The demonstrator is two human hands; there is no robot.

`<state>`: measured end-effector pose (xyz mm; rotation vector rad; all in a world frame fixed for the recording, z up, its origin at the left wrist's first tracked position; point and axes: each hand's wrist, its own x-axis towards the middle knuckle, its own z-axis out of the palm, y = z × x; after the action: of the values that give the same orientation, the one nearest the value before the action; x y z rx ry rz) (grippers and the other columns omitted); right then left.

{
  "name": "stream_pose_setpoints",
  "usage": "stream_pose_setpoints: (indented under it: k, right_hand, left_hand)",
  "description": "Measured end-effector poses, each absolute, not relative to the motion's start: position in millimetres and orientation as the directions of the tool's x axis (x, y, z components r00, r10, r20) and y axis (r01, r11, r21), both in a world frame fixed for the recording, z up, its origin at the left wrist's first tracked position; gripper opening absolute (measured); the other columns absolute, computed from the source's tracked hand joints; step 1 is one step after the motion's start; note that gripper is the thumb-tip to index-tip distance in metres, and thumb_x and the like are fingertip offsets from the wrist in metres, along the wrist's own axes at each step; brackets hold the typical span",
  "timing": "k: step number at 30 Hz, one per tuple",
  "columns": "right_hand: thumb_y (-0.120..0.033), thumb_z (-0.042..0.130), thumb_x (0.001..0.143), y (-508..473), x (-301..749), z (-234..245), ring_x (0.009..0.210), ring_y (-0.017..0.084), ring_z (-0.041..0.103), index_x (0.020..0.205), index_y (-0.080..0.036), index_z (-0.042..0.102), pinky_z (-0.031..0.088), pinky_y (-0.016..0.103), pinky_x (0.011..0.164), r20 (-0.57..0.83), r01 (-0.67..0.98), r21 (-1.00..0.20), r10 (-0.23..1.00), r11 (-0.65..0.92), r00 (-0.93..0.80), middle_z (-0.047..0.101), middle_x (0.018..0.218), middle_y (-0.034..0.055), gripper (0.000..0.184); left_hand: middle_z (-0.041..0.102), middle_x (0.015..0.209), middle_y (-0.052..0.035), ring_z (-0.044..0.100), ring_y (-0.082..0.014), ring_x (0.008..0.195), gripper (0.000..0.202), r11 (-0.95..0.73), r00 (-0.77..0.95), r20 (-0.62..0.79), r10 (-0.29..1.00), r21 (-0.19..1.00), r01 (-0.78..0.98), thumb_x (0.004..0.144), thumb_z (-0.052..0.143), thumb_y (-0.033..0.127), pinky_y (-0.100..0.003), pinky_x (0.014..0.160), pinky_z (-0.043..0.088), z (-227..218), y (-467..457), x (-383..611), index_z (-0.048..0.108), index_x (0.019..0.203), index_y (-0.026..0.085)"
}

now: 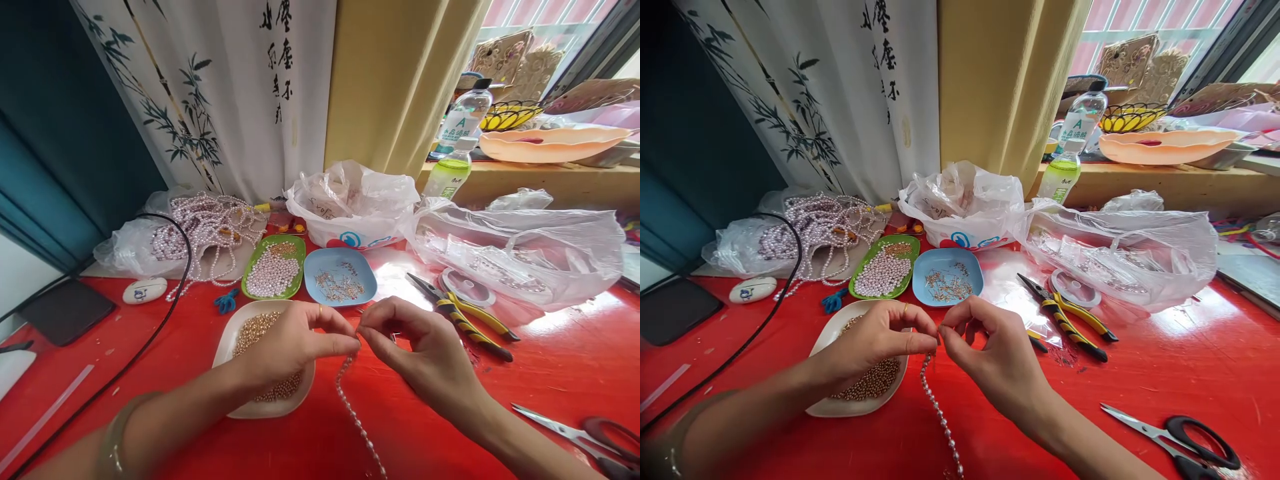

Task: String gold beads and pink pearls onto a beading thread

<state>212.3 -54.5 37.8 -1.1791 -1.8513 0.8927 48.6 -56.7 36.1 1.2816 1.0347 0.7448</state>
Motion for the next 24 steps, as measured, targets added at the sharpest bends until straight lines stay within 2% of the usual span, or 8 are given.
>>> stream_pose_setpoints:
  k: [4,9,15,19,24]
  right_hand:
    - [-0.012,0.05,0.068,-58,211,38,0.053,0.014,0.053,0.058,-0.019,0.054,0.043,0.026,0.048,0.272,0.411,-0.835,0.924,0.365,-0.267,0.059,0.055,0.0007,0.013]
    - [-0.01,0.051,0.068,-57,210,32,0.052,0.014,0.055,0.058,-0.019,0.054,0.044,0.026,0.049,0.317,0.369,-0.841,0.913,0.396,-0.258,0.061,0.055,0.0008,0.014]
    - [-0.017,0.055,0.071,-49,215,28,0.055,0.013,0.057,0.062,-0.018,0.057,0.047,0.024,0.05,0.245,0.287,-0.907,0.941,0.308,-0.235,0.063,0.059,0.0008,0.009]
    - [-0.023,0.058,0.072,-47,217,31,0.058,0.015,0.058,0.066,-0.018,0.061,0.046,0.026,0.052,0.216,0.309,-0.909,0.951,0.279,-0.223,0.064,0.062,0.0024,0.008]
    - [-0.028,0.056,0.075,-47,218,31,0.063,0.015,0.057,0.072,-0.018,0.061,0.046,0.026,0.057,0.136,0.276,-0.932,0.932,0.236,-0.337,0.064,0.069,0.0028,0.012]
  left_hand:
    - [0.062,0.059,0.003,0.054,-0.0078,0.059,0.011,0.248,0.442,-0.232,0.867,0.969,0.023,0.068,0.057,0.011,-0.021,0.061,0.041,32,-56,48,0.064,0.064,0.017]
    - [0.063,0.062,0.0006,0.054,-0.0088,0.062,0.004,0.321,0.437,-0.279,0.855,0.947,-0.023,0.065,0.062,0.013,-0.022,0.064,0.041,23,-55,48,0.065,0.065,0.015]
    - [0.066,0.067,-0.0055,0.059,-0.0129,0.065,0.008,0.494,0.535,-0.308,0.787,0.833,-0.248,0.069,0.062,0.019,-0.027,0.066,0.044,24,-56,48,0.062,0.073,0.012]
    - [0.066,0.067,-0.0053,0.059,-0.0104,0.062,0.009,0.535,0.521,-0.342,0.782,0.797,-0.28,0.067,0.065,0.015,-0.022,0.062,0.042,26,-58,45,0.063,0.075,0.011]
    - [0.067,0.067,-0.0057,0.057,-0.0091,0.059,0.009,0.536,0.523,-0.342,0.78,0.797,-0.279,0.066,0.067,0.016,-0.022,0.06,0.041,25,-58,43,0.063,0.074,0.011]
